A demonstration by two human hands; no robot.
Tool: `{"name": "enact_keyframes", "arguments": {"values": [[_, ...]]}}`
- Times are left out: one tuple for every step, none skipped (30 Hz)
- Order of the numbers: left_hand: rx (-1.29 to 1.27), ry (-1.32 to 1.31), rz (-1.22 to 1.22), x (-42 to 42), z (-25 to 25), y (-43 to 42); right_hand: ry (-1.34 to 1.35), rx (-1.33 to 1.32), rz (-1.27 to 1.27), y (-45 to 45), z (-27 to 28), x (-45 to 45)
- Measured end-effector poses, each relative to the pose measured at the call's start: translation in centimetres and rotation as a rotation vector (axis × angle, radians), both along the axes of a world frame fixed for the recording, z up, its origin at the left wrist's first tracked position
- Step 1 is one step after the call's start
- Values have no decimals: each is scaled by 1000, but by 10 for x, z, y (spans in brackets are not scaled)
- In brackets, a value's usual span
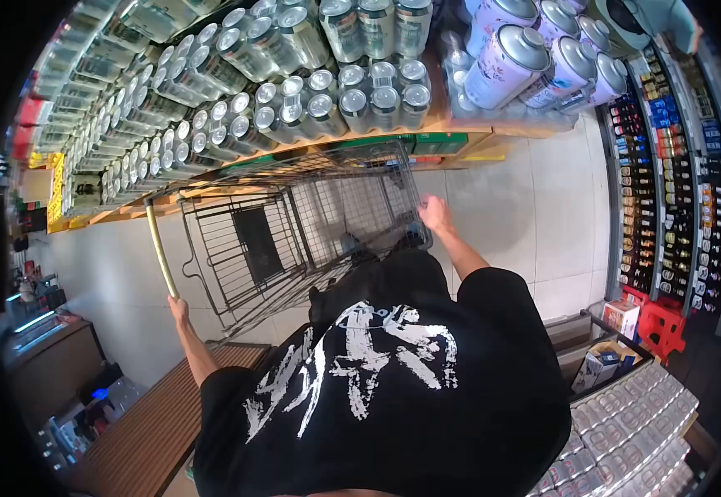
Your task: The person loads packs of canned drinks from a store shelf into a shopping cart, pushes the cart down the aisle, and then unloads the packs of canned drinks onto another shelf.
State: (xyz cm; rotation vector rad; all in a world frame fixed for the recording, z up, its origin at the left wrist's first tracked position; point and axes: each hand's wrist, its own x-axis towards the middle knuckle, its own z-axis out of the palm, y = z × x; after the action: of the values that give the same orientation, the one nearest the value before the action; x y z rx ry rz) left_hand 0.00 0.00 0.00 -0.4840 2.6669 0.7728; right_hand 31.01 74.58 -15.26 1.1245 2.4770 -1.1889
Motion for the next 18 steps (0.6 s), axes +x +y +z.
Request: {"name": "enact_keyframes", "arguments": {"values": [[48, 74, 0, 8, 13, 8, 128, -29, -99, 0, 6, -13], [95, 147, -1, 14, 22, 12, 253, -60, -200, 0, 16, -27], [109, 175, -25, 30, -1, 34, 431, -19, -237, 29, 41, -28], [87, 229, -57, 31, 2, 33, 632, -15, -281, 32, 65, -50], [67, 280, -89, 30, 5, 32, 697, 48, -340, 37, 86, -69], [55, 283, -92, 25, 8, 30, 763, 114, -399, 45, 106, -89], [44, 283, -94, 19, 9, 30, 801, 175, -421, 53, 130, -107], [35, 280, -93, 15, 8, 30, 835, 240, -440, 63, 143, -123], [-1, 284, -91, 15, 10, 38, 808, 116, -513, 82, 136, -144], [-37, 287, -90, 16, 14, 49, 777, -8, -585, 95, 130, -158], [-74, 292, -89, 19, 16, 57, 679, -135, -614, 97, 141, -162], [-120, 310, -74, 22, 16, 62, 582, -264, -639, 97, 166, -170], [-167, 326, -60, 25, 16, 65, 479, -393, -663, 96, 179, -175], [-214, 345, -47, 27, 15, 70, 494, -455, -636, 99, 177, -176], [-225, 475, -56, 32, 17, 82, 478, -565, -563, 106, 174, -175], [-236, 603, -65, 40, 23, 102, 458, -673, -488, 116, 171, -170], [-245, 729, -74, 48, 29, 126, 436, -777, -410, 120, 169, -168], [-255, 879, -97, 54, 34, 151, 476, -783, -416, 119, 166, -168]]}}
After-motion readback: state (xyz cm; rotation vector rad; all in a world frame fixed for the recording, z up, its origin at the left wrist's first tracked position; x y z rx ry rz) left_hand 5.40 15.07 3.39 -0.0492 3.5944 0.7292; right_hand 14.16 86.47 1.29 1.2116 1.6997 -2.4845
